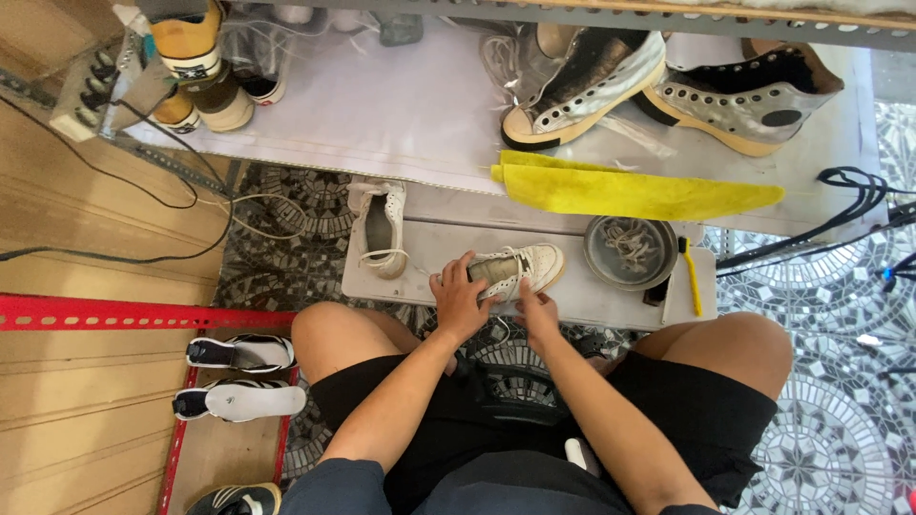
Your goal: The person sits on a low stool and laces a white sneaker by hand. They thread the laces through the eyelets, pull them tight, and tie a knot to secure the shoe.
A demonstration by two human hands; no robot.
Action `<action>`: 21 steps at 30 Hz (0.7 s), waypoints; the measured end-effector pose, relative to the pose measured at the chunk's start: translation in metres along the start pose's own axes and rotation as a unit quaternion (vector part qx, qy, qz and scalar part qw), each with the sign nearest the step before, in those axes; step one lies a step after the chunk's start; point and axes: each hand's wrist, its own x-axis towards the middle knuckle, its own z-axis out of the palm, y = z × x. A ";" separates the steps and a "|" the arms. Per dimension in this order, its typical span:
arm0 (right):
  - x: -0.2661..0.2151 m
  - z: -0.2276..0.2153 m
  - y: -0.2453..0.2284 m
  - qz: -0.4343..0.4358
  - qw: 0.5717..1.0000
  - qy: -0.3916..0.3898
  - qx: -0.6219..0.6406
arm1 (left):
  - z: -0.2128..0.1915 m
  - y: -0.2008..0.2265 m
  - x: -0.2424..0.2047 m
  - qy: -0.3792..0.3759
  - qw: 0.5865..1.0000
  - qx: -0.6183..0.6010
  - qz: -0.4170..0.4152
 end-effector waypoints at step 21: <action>0.082 -0.026 0.088 0.002 0.979 -0.036 -0.202 | -0.001 0.004 0.008 -0.044 0.999 0.011 -0.005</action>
